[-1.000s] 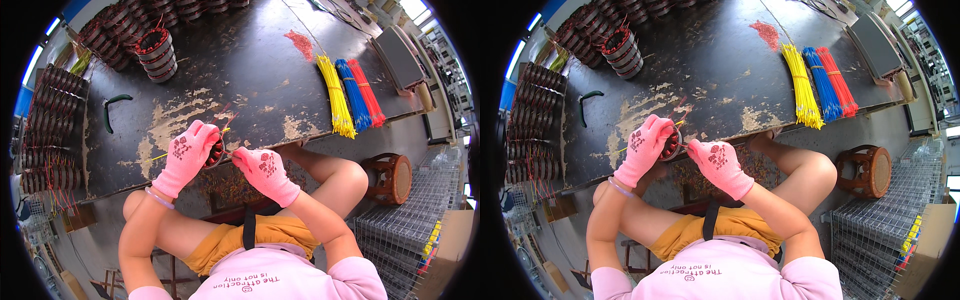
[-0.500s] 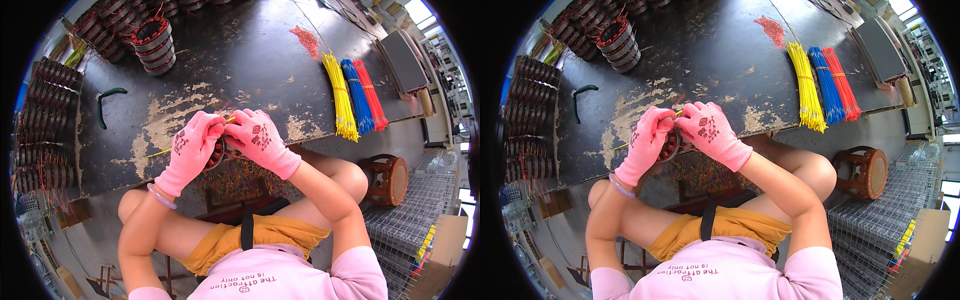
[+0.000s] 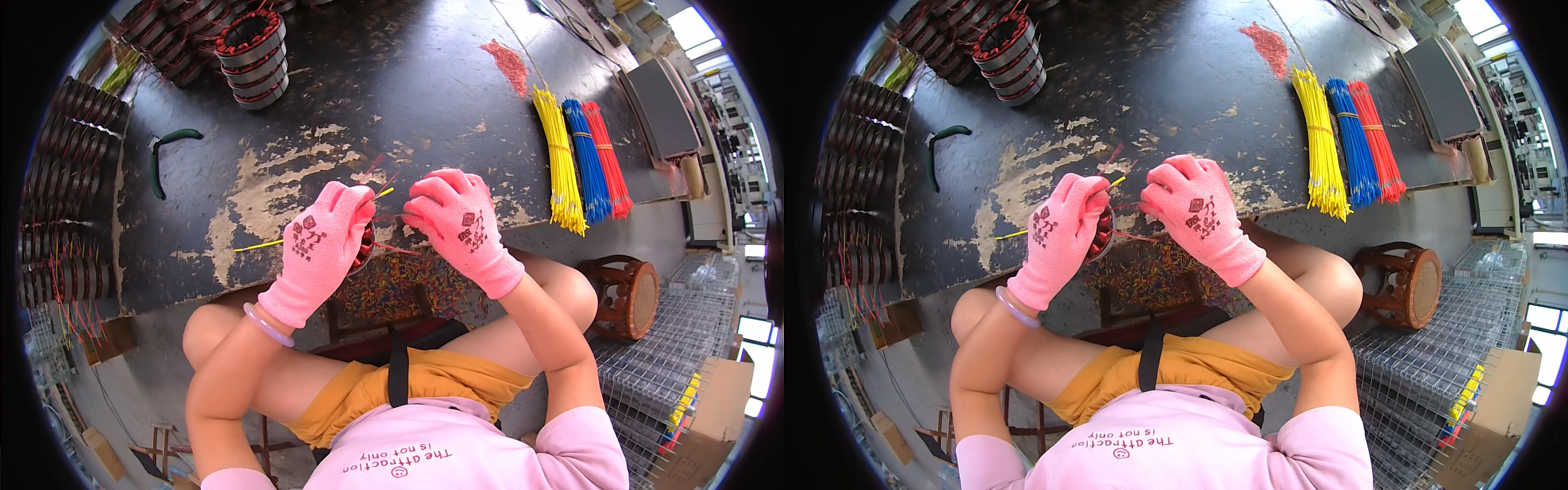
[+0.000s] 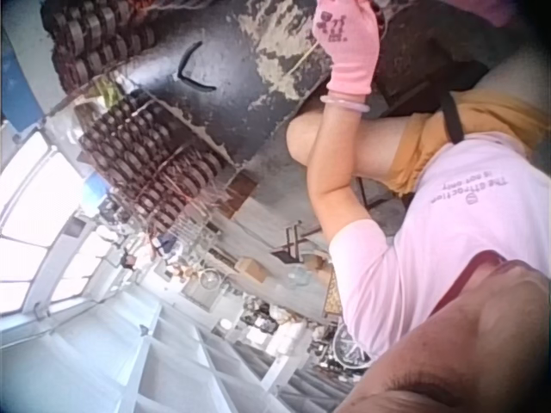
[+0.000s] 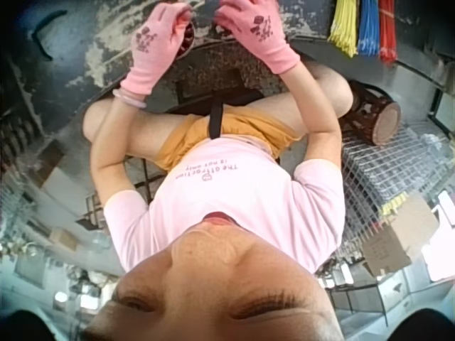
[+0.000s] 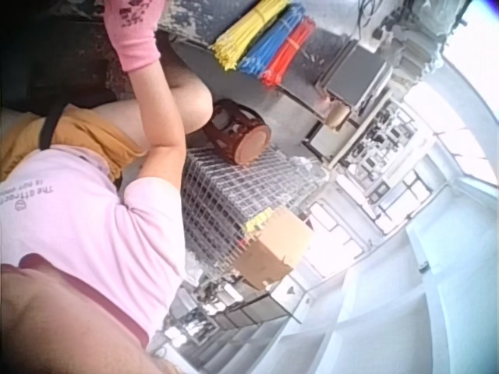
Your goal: The person picks up a coil and inserts colored plastic ties through the slots, securing them together by hand before trimming the excess length using a pair of pliers.
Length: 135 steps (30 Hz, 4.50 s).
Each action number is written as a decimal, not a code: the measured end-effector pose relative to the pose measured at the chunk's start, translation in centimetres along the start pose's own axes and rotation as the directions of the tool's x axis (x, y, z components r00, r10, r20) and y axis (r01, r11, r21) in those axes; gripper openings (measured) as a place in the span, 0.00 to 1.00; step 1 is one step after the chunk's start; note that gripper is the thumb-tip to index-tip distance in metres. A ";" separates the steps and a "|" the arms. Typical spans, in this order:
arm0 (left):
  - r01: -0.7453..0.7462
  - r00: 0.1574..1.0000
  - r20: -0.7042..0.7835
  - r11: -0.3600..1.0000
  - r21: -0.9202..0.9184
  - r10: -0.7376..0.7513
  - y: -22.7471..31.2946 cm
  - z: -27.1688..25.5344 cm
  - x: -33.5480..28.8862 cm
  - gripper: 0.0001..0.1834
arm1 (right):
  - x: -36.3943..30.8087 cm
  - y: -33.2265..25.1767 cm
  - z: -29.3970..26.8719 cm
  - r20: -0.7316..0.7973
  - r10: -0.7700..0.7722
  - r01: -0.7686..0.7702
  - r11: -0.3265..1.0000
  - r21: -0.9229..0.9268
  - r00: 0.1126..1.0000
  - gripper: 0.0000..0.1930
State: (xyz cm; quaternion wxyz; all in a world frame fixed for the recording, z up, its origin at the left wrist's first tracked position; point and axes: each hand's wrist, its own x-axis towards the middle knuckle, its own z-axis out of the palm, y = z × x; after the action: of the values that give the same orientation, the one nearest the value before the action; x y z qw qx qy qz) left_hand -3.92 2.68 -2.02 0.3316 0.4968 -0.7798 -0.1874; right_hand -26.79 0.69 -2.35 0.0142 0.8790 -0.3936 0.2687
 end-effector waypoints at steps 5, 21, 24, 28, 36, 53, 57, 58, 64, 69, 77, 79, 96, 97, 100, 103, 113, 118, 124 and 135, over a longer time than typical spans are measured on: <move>0.000 1.000 -0.022 0.996 0.084 0.002 0.2 0.0 0.0 0.12 | -0.5 1.1 -1.0 0.023 0.094 -0.093 0.995 -0.018 0.995 0.08; 0.048 0.999 -0.005 0.995 0.086 -0.048 0.1 -0.6 -0.3 0.10 | -1.4 -4.9 -0.4 0.485 0.435 -0.650 0.552 0.522 0.759 0.09; 0.035 0.999 -0.011 0.996 0.077 -0.034 0.3 -0.7 0.0 0.11 | 0.8 -2.3 -1.1 0.625 0.458 -0.769 0.276 0.576 0.632 0.16; 0.026 0.996 -0.090 0.999 0.037 -0.023 -0.2 0.0 -0.1 0.12 | 2.7 -1.1 0.6 0.743 0.332 -0.793 0.027 0.609 0.581 0.15; 0.009 0.999 -0.033 0.999 0.045 -0.008 -0.3 -0.5 -0.6 0.12 | 0.7 -4.4 0.7 0.352 0.530 -0.594 0.403 0.696 0.771 0.08; -0.061 0.995 0.083 0.994 0.095 0.053 1.8 -1.9 0.3 0.14 | 1.8 -3.0 -1.5 0.228 0.383 -0.434 0.628 0.646 0.895 0.08; -0.059 0.995 0.087 0.991 0.121 0.049 2.3 -1.8 0.7 0.11 | 2.1 -2.8 -2.2 0.322 0.429 -0.523 0.522 0.674 0.844 0.08; -0.050 0.995 0.095 0.992 0.112 0.040 2.4 -1.6 0.7 0.11 | 2.1 -2.6 -2.1 0.323 0.423 -0.518 0.519 0.680 0.847 0.08; -0.049 0.998 0.032 0.999 -0.006 0.049 1.3 0.1 0.4 0.11 | 2.5 -1.6 -2.3 0.492 0.397 -0.626 0.376 0.683 0.775 0.07; -0.083 0.996 0.021 0.996 0.010 0.083 1.3 0.8 0.7 0.07 | 1.8 0.6 0.6 0.752 0.312 -0.725 -0.222 0.652 0.581 0.11; -0.045 0.998 0.032 0.999 -0.019 0.046 1.0 0.8 0.8 0.06 | 0.1 -1.2 -0.8 -0.023 0.081 -0.077 0.988 0.130 0.996 0.20; -0.034 0.999 0.036 0.999 -0.038 0.036 0.9 0.8 0.7 0.06 | -0.3 -0.4 0.2 0.052 0.032 -0.040 0.987 0.158 0.998 0.18; -0.071 0.996 0.053 0.997 -0.044 0.073 0.9 0.8 0.8 0.05 | 1.4 -0.1 -0.2 0.772 0.317 -0.800 -0.066 0.597 0.550 0.13; -0.090 0.994 0.055 0.995 -0.042 0.092 1.0 0.8 0.8 0.05 | 1.4 0.1 -0.4 0.800 0.309 -0.821 -0.090 0.564 0.515 0.12; -0.027 0.998 0.050 0.998 -0.064 0.030 0.8 0.7 0.6 0.05 | 1.6 -1.2 -1.9 0.532 0.466 -0.707 0.424 0.567 0.707 0.12; -0.031 0.998 0.047 0.998 -0.060 0.034 0.8 0.7 0.6 0.04 | 0.9 -1.1 -1.2 0.035 0.206 -0.208 0.942 0.262 0.978 0.13; -0.066 0.995 0.067 0.995 -0.075 0.071 0.6 0.5 0.5 0.06 | 1.0 -0.8 -2.2 0.582 0.250 -0.619 0.489 0.614 0.774 0.12; -0.090 0.994 0.054 0.993 -0.081 0.095 0.8 0.6 0.8 0.06 | 1.1 -0.4 -1.4 0.411 0.229 -0.429 0.752 0.501 0.882 0.10; -0.091 0.992 0.078 0.994 -0.064 0.096 0.6 0.2 0.4 0.06 | 2.4 -0.2 -4.6 0.709 0.448 -0.827 0.149 0.542 0.545 0.15; -0.078 0.993 0.089 0.996 -0.049 0.082 0.9 0.2 0.7 0.04 | -0.4 -0.6 -0.3 -0.018 0.028 -0.027 0.996 0.082 0.999 0.16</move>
State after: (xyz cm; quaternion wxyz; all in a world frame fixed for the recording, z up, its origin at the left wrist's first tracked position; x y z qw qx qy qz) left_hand -4.90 2.40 -1.37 0.3143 0.4485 -0.8088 -0.2142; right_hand -26.74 1.43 -2.12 -0.0216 0.8707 -0.3942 0.2932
